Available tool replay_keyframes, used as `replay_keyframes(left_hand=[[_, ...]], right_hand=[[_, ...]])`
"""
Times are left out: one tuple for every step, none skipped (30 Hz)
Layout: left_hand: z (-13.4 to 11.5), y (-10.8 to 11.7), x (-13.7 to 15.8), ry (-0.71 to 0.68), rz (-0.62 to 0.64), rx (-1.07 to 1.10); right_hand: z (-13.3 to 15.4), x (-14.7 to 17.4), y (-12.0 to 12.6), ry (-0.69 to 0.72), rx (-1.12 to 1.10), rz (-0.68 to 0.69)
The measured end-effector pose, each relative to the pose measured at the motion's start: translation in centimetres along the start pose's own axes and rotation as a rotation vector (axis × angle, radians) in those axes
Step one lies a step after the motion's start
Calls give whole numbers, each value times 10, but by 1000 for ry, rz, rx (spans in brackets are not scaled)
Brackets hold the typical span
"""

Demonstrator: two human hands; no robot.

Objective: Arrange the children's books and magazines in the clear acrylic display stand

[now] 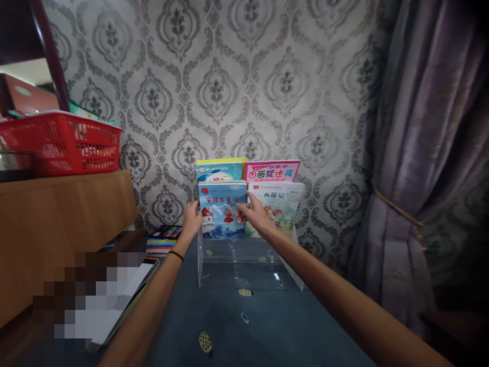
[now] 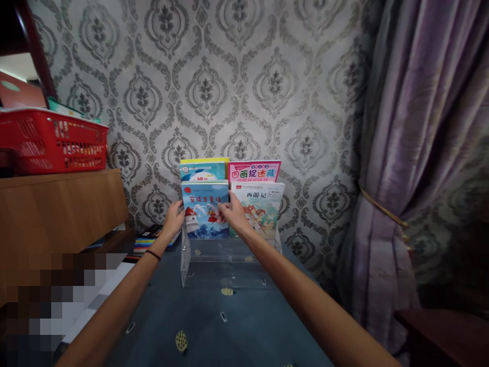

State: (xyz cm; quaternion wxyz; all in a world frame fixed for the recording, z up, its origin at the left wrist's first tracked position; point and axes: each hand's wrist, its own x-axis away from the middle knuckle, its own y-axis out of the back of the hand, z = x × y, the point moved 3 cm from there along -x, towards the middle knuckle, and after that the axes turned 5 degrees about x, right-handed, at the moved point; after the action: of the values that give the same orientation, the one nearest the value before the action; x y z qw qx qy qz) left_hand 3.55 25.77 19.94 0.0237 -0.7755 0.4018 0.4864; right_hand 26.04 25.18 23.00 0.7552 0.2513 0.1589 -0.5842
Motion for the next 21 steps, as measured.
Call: replay_keyframes(left_hand=[[0, 0, 2, -1, 0, -9], [1, 0, 5, -2, 1, -19], [1, 1, 8, -3, 2, -31], [1, 1, 11, -4, 4, -42], [0, 1, 14, -5, 7, -53], [0, 1, 15, -5, 10, -63], [0, 0, 16, -3, 11, -73], [-1, 0, 16, -1, 12, -82], [-1, -1, 16, 3, 12, -91], [-1, -1, 15, 7, 12, -99], [-1, -2, 15, 11, 11, -106], [0, -2, 15, 14, 12, -112], [0, -2, 15, 17, 14, -118], [0, -2, 15, 19, 15, -123], [0, -2, 15, 19, 17, -127], [0, -1, 15, 18, 20, -130], [0, -1, 15, 17, 24, -133], [0, 0, 15, 15, 28, -134], [-1, 0, 15, 14, 32, -135], [-1, 1, 15, 14, 36, -136], [-1, 1, 15, 15, 39, -135]], right_hand=[[0, -1, 1, -4, 4, 3], [-1, -1, 2, -7, 4, 2], [-2, -1, 2, -7, -1, -6], [-2, -1, 3, -6, -10, -20], [-3, -1, 4, 0, -22, -41], [-3, -1, 4, 10, -34, -70], [-3, -2, 5, 28, -44, -101], [-2, -2, 6, 54, -51, -131], [-1, -2, 6, 86, -52, -154], [0, -3, 7, 122, -49, -166], [1, -4, 7, 155, -43, -170], [2, -6, 8, 181, -37, -170], [3, -8, 10, 198, -30, -171], [4, -10, 12, 208, -23, -172], [4, -11, 16, 213, -15, -174], [3, -12, 19, 218, -4, -176], [3, -12, 24, 223, 11, -178], [2, -11, 29, 229, 31, -180], [1, -9, 34, 233, 56, -182], [0, -6, 39, 234, 82, -185], [-1, -3, 45, 232, 109, -188]])
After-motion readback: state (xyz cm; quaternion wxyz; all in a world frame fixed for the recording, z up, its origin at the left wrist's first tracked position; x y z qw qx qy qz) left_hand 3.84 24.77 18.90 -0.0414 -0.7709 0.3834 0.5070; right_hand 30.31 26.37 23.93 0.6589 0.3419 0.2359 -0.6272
